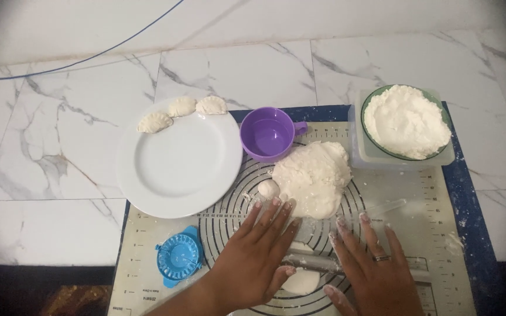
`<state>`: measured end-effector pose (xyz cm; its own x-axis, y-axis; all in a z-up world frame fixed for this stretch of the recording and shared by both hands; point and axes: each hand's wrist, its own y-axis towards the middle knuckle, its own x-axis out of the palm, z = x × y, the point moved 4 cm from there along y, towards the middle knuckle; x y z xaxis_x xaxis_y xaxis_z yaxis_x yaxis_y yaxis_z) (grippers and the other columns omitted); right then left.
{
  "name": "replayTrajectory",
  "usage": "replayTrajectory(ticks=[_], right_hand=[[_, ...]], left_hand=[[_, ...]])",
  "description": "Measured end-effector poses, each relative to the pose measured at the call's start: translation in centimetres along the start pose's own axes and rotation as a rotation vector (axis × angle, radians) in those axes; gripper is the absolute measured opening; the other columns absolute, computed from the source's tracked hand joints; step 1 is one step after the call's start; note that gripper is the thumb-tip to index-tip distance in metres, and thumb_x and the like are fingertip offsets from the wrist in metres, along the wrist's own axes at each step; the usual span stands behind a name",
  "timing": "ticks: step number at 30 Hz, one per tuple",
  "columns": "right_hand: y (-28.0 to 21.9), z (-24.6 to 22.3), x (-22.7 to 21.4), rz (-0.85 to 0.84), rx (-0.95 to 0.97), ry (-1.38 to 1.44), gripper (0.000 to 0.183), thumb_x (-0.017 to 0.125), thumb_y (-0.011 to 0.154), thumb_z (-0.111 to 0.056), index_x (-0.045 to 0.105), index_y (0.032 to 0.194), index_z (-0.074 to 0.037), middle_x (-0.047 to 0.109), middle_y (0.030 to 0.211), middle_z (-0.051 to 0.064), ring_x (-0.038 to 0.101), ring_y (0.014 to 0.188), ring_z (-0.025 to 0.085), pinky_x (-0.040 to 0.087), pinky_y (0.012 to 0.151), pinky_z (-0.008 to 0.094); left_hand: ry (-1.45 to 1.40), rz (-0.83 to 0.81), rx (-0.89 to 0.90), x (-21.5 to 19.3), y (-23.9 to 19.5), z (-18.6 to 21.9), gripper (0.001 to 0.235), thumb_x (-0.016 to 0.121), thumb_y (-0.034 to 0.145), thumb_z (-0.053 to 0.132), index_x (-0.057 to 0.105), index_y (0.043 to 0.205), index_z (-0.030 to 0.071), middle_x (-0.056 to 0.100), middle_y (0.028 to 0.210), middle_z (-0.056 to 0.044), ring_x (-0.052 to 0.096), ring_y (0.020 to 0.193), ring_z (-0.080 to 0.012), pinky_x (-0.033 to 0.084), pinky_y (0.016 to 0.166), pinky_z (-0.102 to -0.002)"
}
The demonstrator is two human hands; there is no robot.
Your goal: A person is kneading dough and shaping it into small balls on a silicone mat on the floor.
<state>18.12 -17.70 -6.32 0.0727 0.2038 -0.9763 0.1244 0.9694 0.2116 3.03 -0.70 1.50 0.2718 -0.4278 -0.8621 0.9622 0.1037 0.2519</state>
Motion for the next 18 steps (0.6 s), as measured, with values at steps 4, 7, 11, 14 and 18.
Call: replayTrajectory(ticks=[4,7,11,14,18], right_hand=[[-0.9,-0.3,0.2,0.062,-0.016,0.011,0.086,0.049,0.084,-0.076,0.048,0.144,-0.014,0.040,0.163,0.011,0.027,0.158,0.040,0.029,0.116,0.071],[-1.6,-0.3,1.1,0.067,-0.044,-0.027,0.087,0.037,0.089,-0.081,0.045,0.146,-0.016,0.039,0.164,0.011,0.027,0.158,0.040,0.033,0.112,0.073],[-2.6,-0.5,1.8,0.100,-0.062,-0.055,0.090,0.038,0.086,-0.086,0.049,0.142,-0.016,0.040,0.163,0.012,0.030,0.155,0.040,0.034,0.112,0.073],[-3.0,-1.2,1.1,0.103,-0.051,-0.080,0.088,0.039,0.086,-0.085,0.050,0.139,-0.016,0.040,0.162,0.012,0.031,0.155,0.039,0.032,0.114,0.075],[-3.7,-1.7,1.1,0.144,-0.041,-0.105,0.082,0.036,0.090,-0.080,0.051,0.140,-0.016,0.043,0.161,0.011,0.032,0.154,0.034,0.032,0.114,0.072]], left_hand=[[0.011,0.008,0.041,0.4,-0.8,0.4,0.060,0.037,0.106,0.030,0.043,0.145,-0.016,0.037,0.155,-0.040,0.025,0.151,-0.0513,0.011,0.124,-0.060],[0.032,-0.076,0.030,0.9,-1.3,0.6,0.064,0.031,0.107,0.032,0.039,0.146,-0.018,0.033,0.156,-0.042,0.021,0.153,-0.0504,0.008,0.125,-0.059],[0.081,-0.144,0.034,1.6,-2.1,0.8,0.068,0.034,0.107,0.036,0.034,0.149,-0.017,0.030,0.158,-0.041,0.017,0.154,-0.0515,0.006,0.125,-0.059],[0.085,-0.168,0.049,2.1,-2.7,1.0,0.069,0.035,0.107,0.037,0.035,0.149,-0.018,0.030,0.158,-0.041,0.016,0.153,-0.0531,0.005,0.124,-0.061],[0.081,-0.141,0.081,2.1,-3.4,1.6,0.068,0.034,0.107,0.036,0.036,0.148,-0.019,0.030,0.160,-0.040,0.017,0.154,-0.0524,0.006,0.124,-0.061]])
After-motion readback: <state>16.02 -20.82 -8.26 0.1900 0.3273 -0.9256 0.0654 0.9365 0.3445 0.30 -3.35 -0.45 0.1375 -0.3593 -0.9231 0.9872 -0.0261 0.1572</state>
